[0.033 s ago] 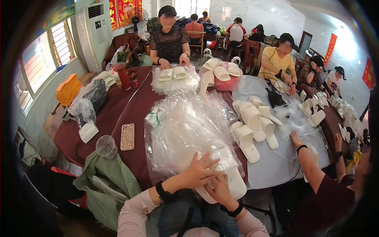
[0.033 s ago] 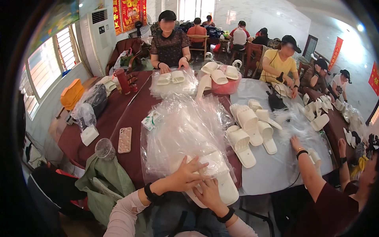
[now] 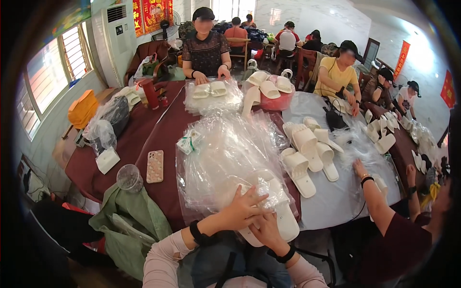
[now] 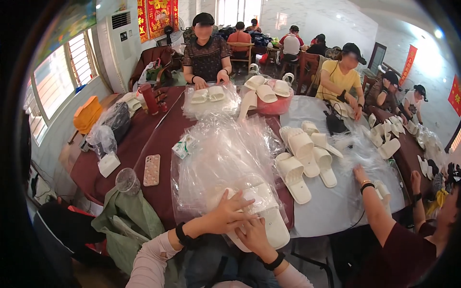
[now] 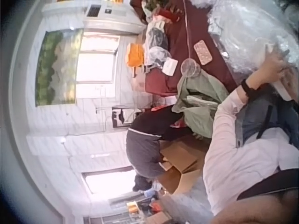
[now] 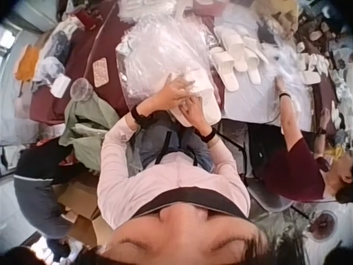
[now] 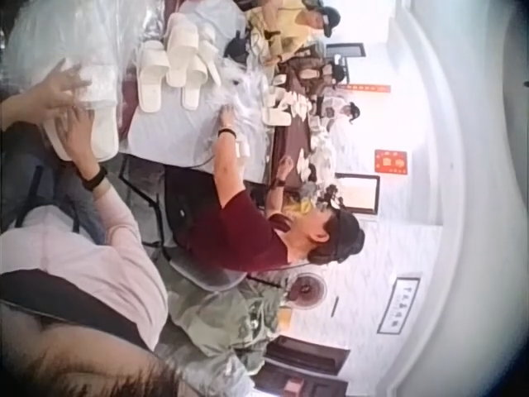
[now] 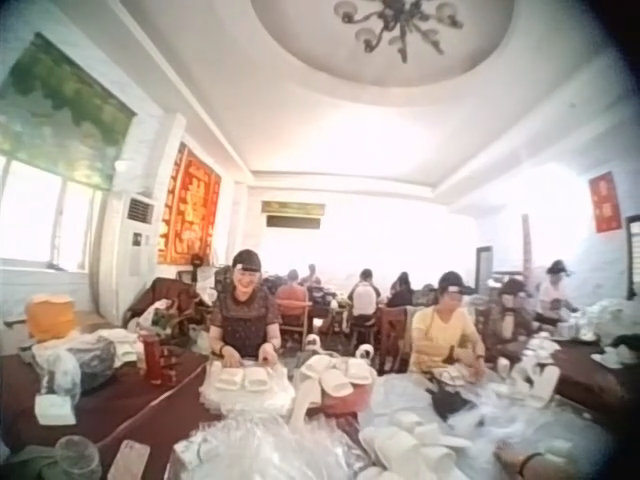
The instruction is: Packing pairs of white slippers into plastic bags and larger green sacks.
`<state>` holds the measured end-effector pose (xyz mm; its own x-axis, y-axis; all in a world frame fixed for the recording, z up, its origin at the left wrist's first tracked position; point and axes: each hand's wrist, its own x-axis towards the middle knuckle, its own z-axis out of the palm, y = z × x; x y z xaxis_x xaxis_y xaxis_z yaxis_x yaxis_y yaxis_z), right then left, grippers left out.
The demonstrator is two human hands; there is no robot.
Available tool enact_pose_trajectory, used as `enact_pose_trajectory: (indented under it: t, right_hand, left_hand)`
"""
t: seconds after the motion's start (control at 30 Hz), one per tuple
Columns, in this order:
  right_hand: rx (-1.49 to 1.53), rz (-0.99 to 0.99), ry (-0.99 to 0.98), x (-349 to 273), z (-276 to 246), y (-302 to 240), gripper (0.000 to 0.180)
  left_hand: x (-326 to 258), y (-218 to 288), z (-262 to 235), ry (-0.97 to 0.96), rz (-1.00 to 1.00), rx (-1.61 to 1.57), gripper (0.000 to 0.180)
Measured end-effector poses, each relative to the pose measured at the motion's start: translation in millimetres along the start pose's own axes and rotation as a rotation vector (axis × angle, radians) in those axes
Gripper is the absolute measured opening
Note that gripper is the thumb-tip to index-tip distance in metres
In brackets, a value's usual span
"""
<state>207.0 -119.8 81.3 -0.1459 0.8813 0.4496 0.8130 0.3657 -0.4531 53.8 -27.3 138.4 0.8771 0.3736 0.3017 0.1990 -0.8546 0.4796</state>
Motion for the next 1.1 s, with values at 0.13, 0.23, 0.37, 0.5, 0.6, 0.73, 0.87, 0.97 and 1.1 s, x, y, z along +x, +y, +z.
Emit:
enact_pose_trajectory:
  t: [0.13, 0.23, 0.37, 0.5, 0.6, 0.73, 0.87, 0.97, 1.1]
  right_hand:
    - [0.001, 0.011, -0.077, 14.0, 12.7, 7.3, 0.051]
    - [0.103, -0.042, 0.120, 23.7, 28.8, 19.0, 0.055]
    - [1.079, 0.303, 0.127, 28.5, 50.1, 39.2, 0.056]
    - [0.436, 0.109, 0.123, 63.8, 23.3, 32.8, 0.057]
    - [0.025, 0.175, 0.072, 92.6, 5.6, 18.8, 0.054]
    - [-0.045, 0.155, 0.213, 103.3, -2.3, 15.4, 0.049]
    - [-0.069, 0.063, 0.176, 126.2, -3.7, 0.1, 0.048]
    - [-0.193, -0.050, 0.132, 142.7, 12.7, 21.8, 0.048]
    - [-0.330, 0.076, -0.053, 147.5, 31.8, 29.6, 0.048]
  left_hand:
    - [0.4, 9.5, 0.1, -0.010, 0.056, -0.019, 0.042]
    - [2.6, 9.2, -3.2, 0.013, 0.148, -0.057, 0.043]
    - [0.5, 13.2, -4.3, 0.079, 0.275, -0.200, 0.042]
    - [-17.3, 18.5, -25.4, 0.125, 0.156, -0.395, 0.038]
    - [-40.6, -25.8, -44.6, 0.521, -0.169, -0.404, 0.040]
    - [-53.0, -120.4, -32.6, 0.701, -0.793, -0.015, 0.058]
    - [-33.3, -148.6, -33.9, 0.246, -1.291, 0.162, 0.080]
    - [-15.3, -162.3, -26.4, 0.269, -1.374, 0.237, 0.081]
    - [-28.4, -182.8, -11.3, 0.266, -1.291, 0.271, 0.078]
